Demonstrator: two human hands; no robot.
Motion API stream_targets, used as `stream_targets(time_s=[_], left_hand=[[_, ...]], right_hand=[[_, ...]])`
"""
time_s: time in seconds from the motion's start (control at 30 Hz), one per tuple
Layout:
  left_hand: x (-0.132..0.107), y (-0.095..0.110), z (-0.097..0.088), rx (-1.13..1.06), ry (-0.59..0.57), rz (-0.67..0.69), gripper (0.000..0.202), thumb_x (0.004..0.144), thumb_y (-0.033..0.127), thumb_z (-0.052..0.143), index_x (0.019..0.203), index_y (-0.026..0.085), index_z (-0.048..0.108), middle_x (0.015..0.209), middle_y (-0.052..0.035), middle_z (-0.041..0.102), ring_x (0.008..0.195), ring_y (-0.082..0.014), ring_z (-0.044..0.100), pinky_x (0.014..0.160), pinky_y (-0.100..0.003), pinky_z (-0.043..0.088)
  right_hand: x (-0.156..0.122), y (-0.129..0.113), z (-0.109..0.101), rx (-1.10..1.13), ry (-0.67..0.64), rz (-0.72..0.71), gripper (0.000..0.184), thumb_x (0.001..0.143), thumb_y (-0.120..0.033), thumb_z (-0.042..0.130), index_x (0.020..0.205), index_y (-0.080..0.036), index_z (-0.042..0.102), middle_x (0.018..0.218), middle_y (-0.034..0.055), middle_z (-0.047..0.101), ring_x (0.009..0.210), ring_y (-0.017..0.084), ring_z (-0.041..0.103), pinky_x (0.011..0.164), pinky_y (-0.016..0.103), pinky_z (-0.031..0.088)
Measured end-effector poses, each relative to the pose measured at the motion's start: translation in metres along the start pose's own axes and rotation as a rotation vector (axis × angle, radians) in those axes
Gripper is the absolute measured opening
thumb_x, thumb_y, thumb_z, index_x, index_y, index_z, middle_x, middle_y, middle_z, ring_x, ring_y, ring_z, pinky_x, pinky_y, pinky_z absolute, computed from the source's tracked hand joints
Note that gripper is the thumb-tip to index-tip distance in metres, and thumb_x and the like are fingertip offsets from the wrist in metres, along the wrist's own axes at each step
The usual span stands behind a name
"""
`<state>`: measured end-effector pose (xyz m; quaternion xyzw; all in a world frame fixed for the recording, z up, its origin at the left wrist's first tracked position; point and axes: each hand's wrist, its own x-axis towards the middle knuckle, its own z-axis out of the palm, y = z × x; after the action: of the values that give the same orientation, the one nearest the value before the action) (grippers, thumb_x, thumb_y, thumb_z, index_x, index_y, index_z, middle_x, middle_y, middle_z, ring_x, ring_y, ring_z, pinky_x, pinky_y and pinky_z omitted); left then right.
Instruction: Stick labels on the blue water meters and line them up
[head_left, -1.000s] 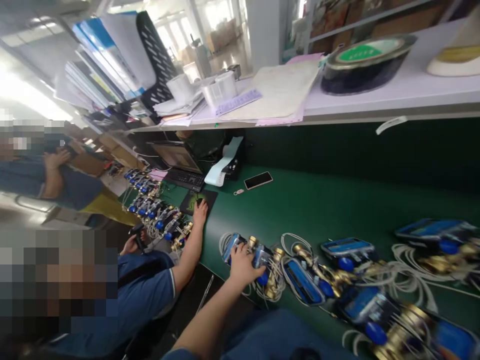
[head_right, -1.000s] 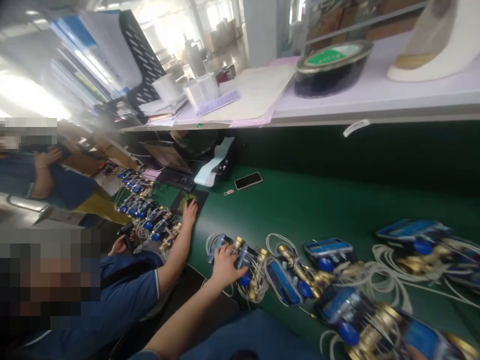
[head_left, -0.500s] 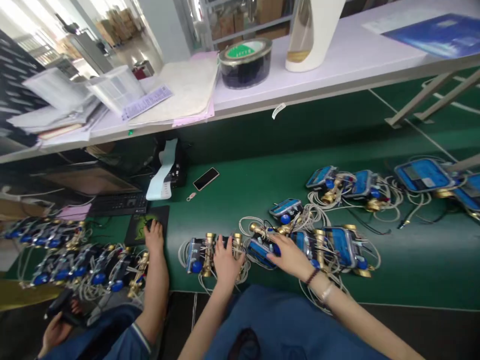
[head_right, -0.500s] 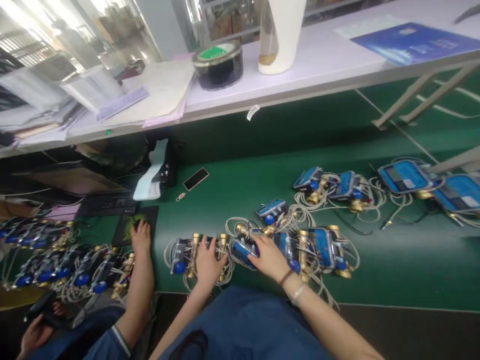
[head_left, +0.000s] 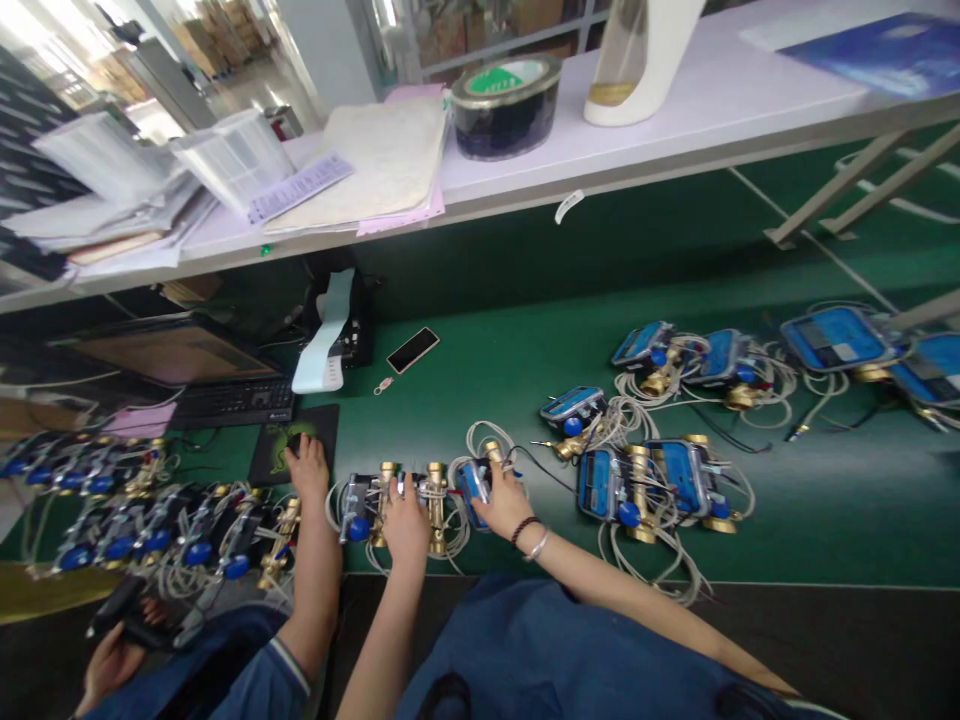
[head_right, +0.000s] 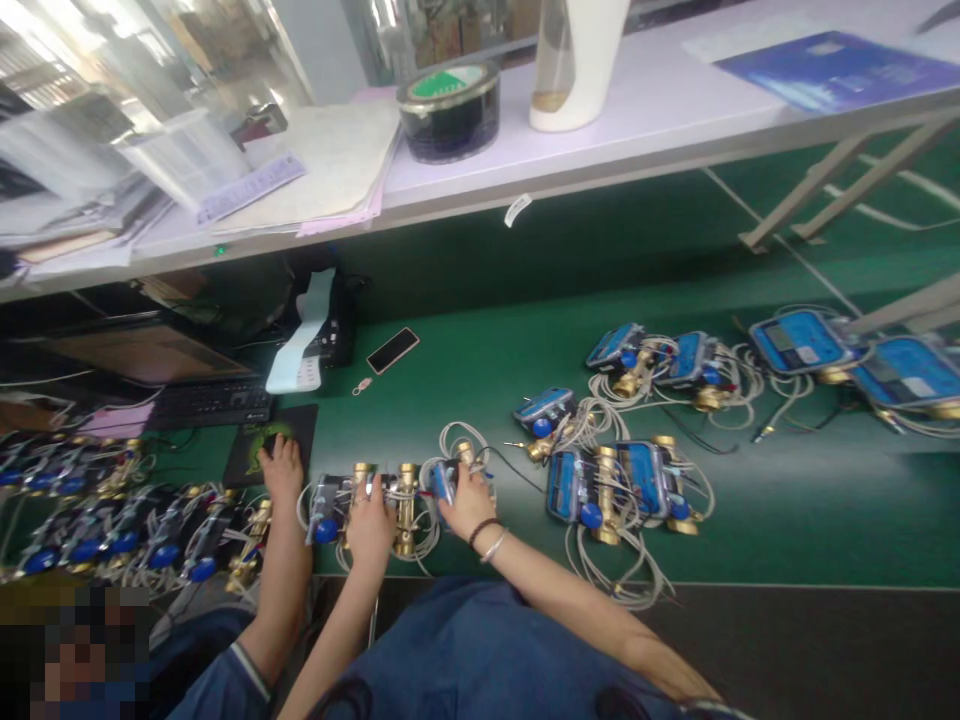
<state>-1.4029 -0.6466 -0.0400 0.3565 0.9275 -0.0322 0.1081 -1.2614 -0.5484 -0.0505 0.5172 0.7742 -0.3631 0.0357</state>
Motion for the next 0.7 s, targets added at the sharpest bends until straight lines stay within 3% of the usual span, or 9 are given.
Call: stream_targets(time_s=[0.07,0.13,0.2,0.27,0.37,0.5,0.6,0.7], left_hand=[[0.003,0.001,-0.008,-0.018,0.0,0.03,0.057,0.078,0.015,0.05,0.135,0.01,0.045,0.141,-0.0233,0.039,0.11,-0.0377,0.055,0.084,-0.048,0.05],[0.004,0.011,-0.015,-0.044,0.008,0.087,0.057,0.075,0.013,0.052,0.132,0.006,0.047,0.141,-0.0251,0.038,0.124,-0.0405,0.044,0.097,-0.052,0.041],[0.0,0.033,-0.018,-0.086,0.016,0.17,0.054,0.078,0.013,0.05,0.132,0.008,0.047,0.144,-0.0215,0.036,0.133,-0.0342,0.034,0.107,-0.046,0.033],[-0.008,0.063,-0.014,-0.136,0.007,0.252,0.053,0.082,0.021,0.051,0.134,0.014,0.046,0.145,-0.0152,0.037,0.134,-0.0272,0.034,0.108,-0.038,0.032],[-0.019,0.103,0.002,-0.177,-0.024,0.276,0.056,0.076,0.028,0.061,0.131,0.019,0.05,0.144,-0.012,0.039,0.134,-0.0313,0.033,0.104,-0.041,0.038],[-0.025,0.118,0.02,-0.179,-0.037,0.208,0.055,0.072,0.009,0.057,0.127,0.016,0.054,0.146,-0.0133,0.035,0.137,-0.0348,0.025,0.105,-0.042,0.036],[-0.032,0.113,0.024,-0.168,-0.048,0.209,0.059,0.071,0.001,0.052,0.128,0.017,0.053,0.148,-0.0127,0.033,0.138,-0.0319,0.025,0.108,-0.038,0.034],[-0.038,0.111,0.025,-0.15,-0.043,0.214,0.062,0.072,-0.001,0.048,0.131,0.018,0.052,0.149,-0.0118,0.031,0.139,-0.0321,0.023,0.108,-0.04,0.034]], right_hand=[[0.0,0.0,-0.008,0.052,0.024,-0.04,0.067,0.069,-0.036,0.07,0.13,-0.016,0.048,0.114,0.0124,0.063,0.1,0.027,0.06,0.084,0.03,0.045],[0.008,0.015,-0.037,0.083,0.114,-0.021,0.054,0.076,-0.04,0.064,0.125,-0.02,0.052,0.115,0.0089,0.063,0.103,0.025,0.058,0.088,0.03,0.043],[0.024,0.041,-0.077,0.087,0.263,0.073,0.047,0.088,-0.038,0.047,0.13,-0.018,0.047,0.128,0.0126,0.053,0.117,0.027,0.049,0.099,0.036,0.036],[0.049,0.068,-0.117,0.08,0.383,0.211,0.05,0.094,-0.038,0.036,0.136,-0.012,0.036,0.138,0.019,0.04,0.127,0.032,0.037,0.105,0.047,0.027],[0.088,0.097,-0.147,0.065,0.396,0.357,0.05,0.091,-0.04,0.049,0.133,-0.014,0.039,0.136,0.0173,0.041,0.123,0.034,0.04,0.101,0.055,0.031],[0.106,0.115,-0.144,0.03,0.293,0.296,0.044,0.089,-0.038,0.057,0.126,-0.017,0.047,0.129,0.0113,0.048,0.114,0.028,0.049,0.095,0.051,0.041],[0.093,0.122,-0.135,0.014,0.185,0.139,0.043,0.089,-0.035,0.059,0.125,-0.016,0.048,0.127,0.0109,0.05,0.112,0.027,0.051,0.093,0.048,0.043],[0.065,0.114,-0.115,0.005,0.062,-0.018,0.042,0.088,-0.034,0.06,0.124,-0.016,0.05,0.125,0.0104,0.052,0.11,0.026,0.053,0.093,0.048,0.044]])
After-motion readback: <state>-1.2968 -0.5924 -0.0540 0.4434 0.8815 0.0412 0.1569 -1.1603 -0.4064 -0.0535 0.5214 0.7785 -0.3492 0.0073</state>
